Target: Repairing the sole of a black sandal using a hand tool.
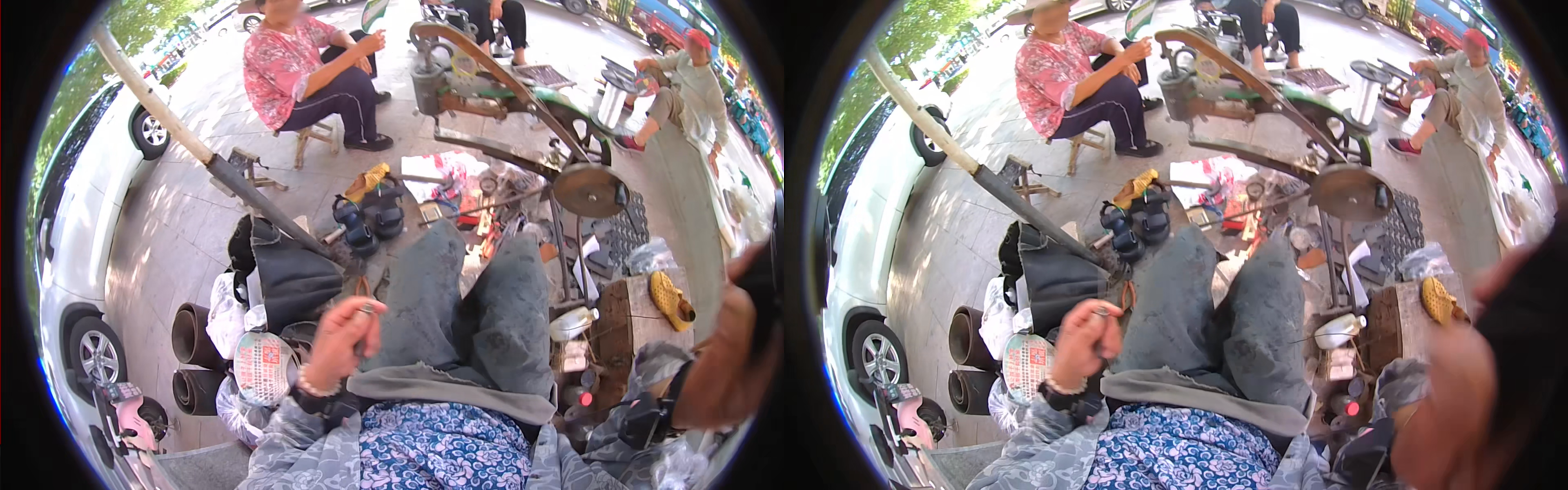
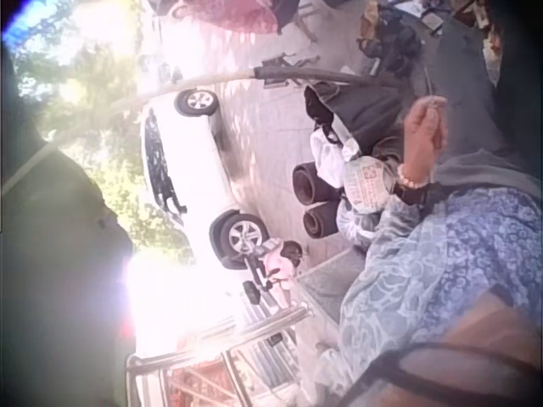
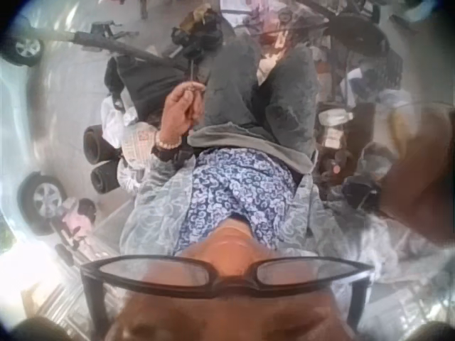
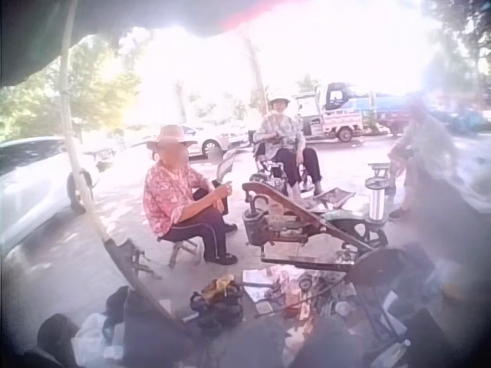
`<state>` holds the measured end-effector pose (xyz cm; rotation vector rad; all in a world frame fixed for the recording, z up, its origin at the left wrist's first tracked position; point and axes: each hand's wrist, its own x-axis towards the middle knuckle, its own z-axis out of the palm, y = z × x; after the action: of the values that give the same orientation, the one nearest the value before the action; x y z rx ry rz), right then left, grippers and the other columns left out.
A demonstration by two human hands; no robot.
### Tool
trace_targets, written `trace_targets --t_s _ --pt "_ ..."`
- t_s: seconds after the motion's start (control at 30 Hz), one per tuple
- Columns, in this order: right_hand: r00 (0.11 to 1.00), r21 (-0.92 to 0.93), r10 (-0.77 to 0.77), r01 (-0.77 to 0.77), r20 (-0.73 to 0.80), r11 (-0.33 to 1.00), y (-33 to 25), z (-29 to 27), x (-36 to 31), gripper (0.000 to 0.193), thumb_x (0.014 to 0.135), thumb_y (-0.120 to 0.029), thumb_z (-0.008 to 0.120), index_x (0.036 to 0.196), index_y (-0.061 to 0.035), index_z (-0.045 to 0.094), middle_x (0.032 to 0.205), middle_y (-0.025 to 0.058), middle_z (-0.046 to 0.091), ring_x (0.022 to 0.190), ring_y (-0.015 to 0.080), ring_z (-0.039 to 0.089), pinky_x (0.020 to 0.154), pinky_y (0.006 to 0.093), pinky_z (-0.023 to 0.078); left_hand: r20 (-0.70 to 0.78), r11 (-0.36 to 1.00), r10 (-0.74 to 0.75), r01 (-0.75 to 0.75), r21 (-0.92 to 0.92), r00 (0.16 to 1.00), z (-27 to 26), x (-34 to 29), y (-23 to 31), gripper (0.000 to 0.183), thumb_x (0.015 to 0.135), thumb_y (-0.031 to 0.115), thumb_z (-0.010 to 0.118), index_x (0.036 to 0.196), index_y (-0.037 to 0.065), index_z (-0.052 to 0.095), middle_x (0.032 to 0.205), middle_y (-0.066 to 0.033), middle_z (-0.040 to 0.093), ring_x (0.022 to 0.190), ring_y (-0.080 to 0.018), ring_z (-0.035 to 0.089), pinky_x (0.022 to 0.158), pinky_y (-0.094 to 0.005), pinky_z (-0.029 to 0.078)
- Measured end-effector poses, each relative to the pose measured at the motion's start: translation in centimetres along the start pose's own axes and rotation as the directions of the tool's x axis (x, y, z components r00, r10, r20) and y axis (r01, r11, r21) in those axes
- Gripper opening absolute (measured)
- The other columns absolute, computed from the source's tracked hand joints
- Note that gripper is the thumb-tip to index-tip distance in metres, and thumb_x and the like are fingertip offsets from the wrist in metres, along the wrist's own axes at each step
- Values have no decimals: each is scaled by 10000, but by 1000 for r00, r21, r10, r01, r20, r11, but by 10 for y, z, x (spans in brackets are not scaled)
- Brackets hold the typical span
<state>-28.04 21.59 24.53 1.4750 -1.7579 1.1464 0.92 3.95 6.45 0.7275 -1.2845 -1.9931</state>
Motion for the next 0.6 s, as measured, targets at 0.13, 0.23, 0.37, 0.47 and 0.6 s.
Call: trace_targets --t_s 0.13,0.23,0.37,0.47,0.6 --pt "966 37 138 -150 218 988 39 52 -23 468 687 69 592 1152 14 570 1078 148 576 1022 271 546 926 342 407 -8 957 -207 201 -209 978 -3 0 -71 226 921 107 531 1125 14 506 652 7 459 494 -64 392 468 -237 349" --pt "886 254 231 -350 401 901 62 83 -67 462 678 49 643 1134 -10 597 955 135 583 902 249 578 805 310 450 62 967 -240 244 -66 969 -2 2 -65 202 918 96 543 1101 13 526 687 -8 498 506 -68 430 472 -236 363" --pt "789 390 77 -383 610 838 39 99 -95 440 720 -54 701 1152 -82 617 986 127 583 833 273 596 734 318 480 257 960 -199 241 -143 946 -2 13 -61 245 924 91 539 1156 12 528 740 -34 548 556 -95 507 481 -230 381" --pt "680 447 -51 -422 731 789 16 106 -103 465 736 -79 696 1188 -133 600 992 115 578 801 285 611 683 338 499 335 948 -183 255 -188 924 42 32 -31 414 943 114 515 1347 69 432 1109 -100 563 791 -185 623 593 -281 524" --pt "712 644 -227 -391 664 657 4 116 -110 504 749 -76 680 1235 -156 574 1038 109 573 833 290 620 678 357 504 442 857 -327 459 -234 835 72 34 -40 441 961 198 499 1370 76 386 1124 -108 554 762 -161 618 605 -277 524"
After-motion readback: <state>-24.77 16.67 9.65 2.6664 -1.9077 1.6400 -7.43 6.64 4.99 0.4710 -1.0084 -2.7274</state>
